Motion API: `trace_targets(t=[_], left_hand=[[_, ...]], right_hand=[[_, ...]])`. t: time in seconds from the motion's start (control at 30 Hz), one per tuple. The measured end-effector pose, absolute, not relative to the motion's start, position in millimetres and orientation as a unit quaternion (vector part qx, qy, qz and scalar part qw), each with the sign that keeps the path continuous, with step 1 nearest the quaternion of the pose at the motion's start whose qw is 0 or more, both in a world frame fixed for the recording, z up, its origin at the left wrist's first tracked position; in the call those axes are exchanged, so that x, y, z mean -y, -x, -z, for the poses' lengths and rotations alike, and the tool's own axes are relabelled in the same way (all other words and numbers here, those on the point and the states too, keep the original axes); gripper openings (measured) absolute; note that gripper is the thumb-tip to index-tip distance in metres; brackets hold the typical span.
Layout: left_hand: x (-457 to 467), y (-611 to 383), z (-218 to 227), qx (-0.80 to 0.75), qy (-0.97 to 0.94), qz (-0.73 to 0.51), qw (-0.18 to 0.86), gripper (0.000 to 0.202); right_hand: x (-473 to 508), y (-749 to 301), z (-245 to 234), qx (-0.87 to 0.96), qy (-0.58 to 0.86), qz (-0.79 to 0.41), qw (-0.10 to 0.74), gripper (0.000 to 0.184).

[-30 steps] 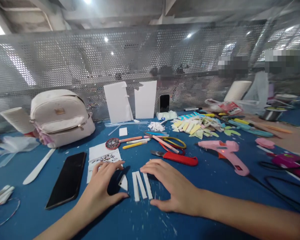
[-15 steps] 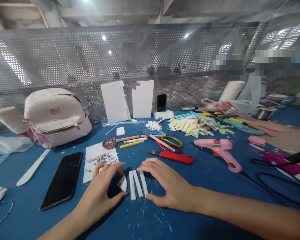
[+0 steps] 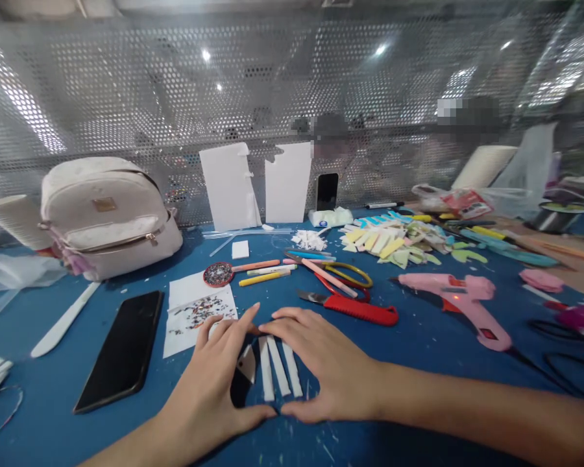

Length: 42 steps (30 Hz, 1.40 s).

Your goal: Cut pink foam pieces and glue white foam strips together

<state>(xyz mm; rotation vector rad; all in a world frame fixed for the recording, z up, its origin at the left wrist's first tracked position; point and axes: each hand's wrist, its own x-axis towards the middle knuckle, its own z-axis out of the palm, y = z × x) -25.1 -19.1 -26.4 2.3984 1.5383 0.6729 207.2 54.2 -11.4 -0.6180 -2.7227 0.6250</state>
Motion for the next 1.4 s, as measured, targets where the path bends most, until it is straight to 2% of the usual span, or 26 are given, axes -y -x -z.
trace_targets(t=[0.23,0.5,0.67,0.87,1.0,1.07,1.23,1.4], left_hand=[[16,25,28,-0.523,-0.804,-0.250,0.133,0.119],[16,27,33,-0.531,-0.808,-0.235,0.102,0.123],[20,29,32,-0.532,-0.807,-0.238,0.098,0.124],[20,30,30,-0.526,-0.808,-0.246,0.099,0.115],[20,32,32,-0.527,-0.807,-0.245,0.099,0.110],[20,34,34,-0.525,-0.809,-0.248,0.096,0.110],[20,36,37,-0.530,-0.802,-0.253,0.106,0.105],[19,36,37,-0.527,-0.802,-0.259,0.113,0.102]], right_hand=[[-56,-207,10,0.933,0.229,-0.243,0.130,0.085],[-58,-207,15,0.940,0.215,-0.212,0.157,0.084],[-55,-217,11,0.936,0.247,-0.196,0.153,0.094],[-52,-218,8,0.936,0.259,-0.175,0.161,0.086],[-56,-220,1,0.936,0.256,-0.183,0.160,0.089],[-62,-226,-6,0.936,0.247,-0.194,0.159,0.085],[-85,-253,-27,0.957,0.192,-0.196,0.099,0.052],[-98,-271,-40,0.971,0.138,-0.193,0.028,0.053]])
